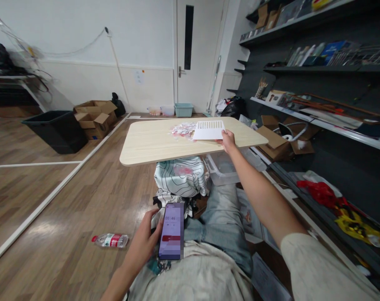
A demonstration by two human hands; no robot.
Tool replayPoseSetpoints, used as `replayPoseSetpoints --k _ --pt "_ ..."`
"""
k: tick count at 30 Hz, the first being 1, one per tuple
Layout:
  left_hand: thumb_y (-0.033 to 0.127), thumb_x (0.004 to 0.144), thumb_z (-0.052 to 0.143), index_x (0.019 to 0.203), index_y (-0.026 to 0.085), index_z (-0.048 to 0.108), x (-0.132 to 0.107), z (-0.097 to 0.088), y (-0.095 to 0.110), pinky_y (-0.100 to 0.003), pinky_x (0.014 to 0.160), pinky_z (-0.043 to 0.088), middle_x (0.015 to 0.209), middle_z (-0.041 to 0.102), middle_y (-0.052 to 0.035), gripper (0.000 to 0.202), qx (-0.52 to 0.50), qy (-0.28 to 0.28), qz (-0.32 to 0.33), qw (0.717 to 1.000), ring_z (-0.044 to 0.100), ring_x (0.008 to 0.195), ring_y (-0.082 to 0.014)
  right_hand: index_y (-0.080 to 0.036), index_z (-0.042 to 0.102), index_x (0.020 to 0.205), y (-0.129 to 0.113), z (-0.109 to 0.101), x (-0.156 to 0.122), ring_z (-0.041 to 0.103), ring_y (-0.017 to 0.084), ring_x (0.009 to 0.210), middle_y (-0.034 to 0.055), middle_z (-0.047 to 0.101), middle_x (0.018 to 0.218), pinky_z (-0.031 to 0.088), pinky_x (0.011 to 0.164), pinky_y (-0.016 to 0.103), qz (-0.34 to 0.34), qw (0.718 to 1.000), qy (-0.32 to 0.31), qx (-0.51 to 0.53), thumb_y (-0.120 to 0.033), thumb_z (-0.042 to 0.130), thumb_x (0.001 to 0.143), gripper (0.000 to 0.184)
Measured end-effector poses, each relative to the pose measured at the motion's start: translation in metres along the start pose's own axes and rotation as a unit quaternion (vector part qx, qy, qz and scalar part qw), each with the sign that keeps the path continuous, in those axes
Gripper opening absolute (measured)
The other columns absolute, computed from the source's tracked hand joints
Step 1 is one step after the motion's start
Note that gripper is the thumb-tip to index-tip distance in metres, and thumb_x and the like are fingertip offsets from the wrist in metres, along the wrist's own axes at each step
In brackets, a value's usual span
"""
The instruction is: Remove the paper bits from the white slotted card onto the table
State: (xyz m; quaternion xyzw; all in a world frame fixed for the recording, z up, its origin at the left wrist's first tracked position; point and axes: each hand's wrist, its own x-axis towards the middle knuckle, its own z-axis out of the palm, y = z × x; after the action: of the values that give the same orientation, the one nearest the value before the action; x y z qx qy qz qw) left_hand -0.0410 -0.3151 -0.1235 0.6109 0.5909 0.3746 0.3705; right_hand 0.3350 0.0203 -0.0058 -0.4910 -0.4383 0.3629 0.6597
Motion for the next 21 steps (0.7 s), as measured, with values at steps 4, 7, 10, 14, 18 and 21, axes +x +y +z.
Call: replayPoseSetpoints --k 4,7,10,14,18,21 --pt "0.054 0.095 0.061 0.130 0.025 0.062 -0.020 -0.001 -0.018 -0.047 0.114 0.044 0.139 0.064 -0.0105 0.046 -0.022 -0.002 -0.048 0.999 0.059 0.132 -0.0310 -0.021 0.055 0.085 0.002 -0.001 0.001 0.067 0.019 0.086 0.0012 0.065 0.084 0.065 0.073 0.036 0.000 1.000 0.001 0.003 -0.033 0.061 0.089 0.014" --pt "0.056 0.093 0.063 0.130 0.025 0.064 -0.025 0.001 -0.023 -0.045 0.112 0.046 0.137 0.065 -0.0102 0.048 -0.055 -0.017 -0.078 0.995 0.062 0.129 -0.0301 -0.021 0.055 0.085 0.002 -0.001 0.002 0.067 0.019 0.086 0.0016 0.065 0.085 0.065 0.073 0.038 0.001 1.000 0.003 0.002 -0.032 0.061 0.089 0.014" --pt "0.059 0.090 0.065 0.124 0.023 0.068 -0.020 0.005 -0.023 -0.041 0.107 0.050 0.131 0.067 -0.0101 0.050 -0.090 -0.038 -0.093 0.991 0.064 0.124 -0.0291 -0.020 0.055 0.086 0.003 -0.001 0.003 0.067 0.019 0.085 0.0015 0.065 0.085 0.064 0.072 0.037 -0.001 1.000 0.000 0.001 -0.032 0.062 0.090 0.014" --pt "0.061 0.077 0.076 0.111 0.020 0.073 -0.008 0.012 -0.024 -0.038 0.104 0.051 0.121 0.067 -0.0084 0.053 -0.087 -0.034 -0.088 0.992 0.063 0.120 -0.0294 -0.021 0.055 0.085 0.003 -0.001 0.003 0.066 0.018 0.084 0.0009 0.064 0.083 0.064 0.070 0.034 0.003 1.000 -0.001 0.005 -0.031 0.061 0.091 0.013" --pt "0.065 0.069 0.077 0.104 0.020 0.073 0.000 0.017 -0.031 -0.039 0.101 0.050 0.112 0.067 -0.0074 0.057 -0.086 -0.006 -0.110 0.990 0.062 0.114 -0.0289 -0.021 0.055 0.086 0.005 -0.001 0.005 0.066 0.019 0.084 0.0007 0.064 0.081 0.064 0.068 0.034 0.002 1.000 -0.002 0.008 -0.031 0.062 0.090 0.014" --pt "0.066 0.067 0.077 0.102 0.021 0.072 -0.001 0.020 -0.037 -0.040 0.102 0.049 0.109 0.066 -0.0075 0.057 -0.104 0.002 -0.119 0.987 0.062 0.113 -0.0289 -0.021 0.054 0.085 0.006 -0.002 0.007 0.066 0.019 0.084 0.0011 0.064 0.082 0.064 0.069 0.035 -0.001 1.000 -0.005 0.005 -0.031 0.063 0.091 0.015"
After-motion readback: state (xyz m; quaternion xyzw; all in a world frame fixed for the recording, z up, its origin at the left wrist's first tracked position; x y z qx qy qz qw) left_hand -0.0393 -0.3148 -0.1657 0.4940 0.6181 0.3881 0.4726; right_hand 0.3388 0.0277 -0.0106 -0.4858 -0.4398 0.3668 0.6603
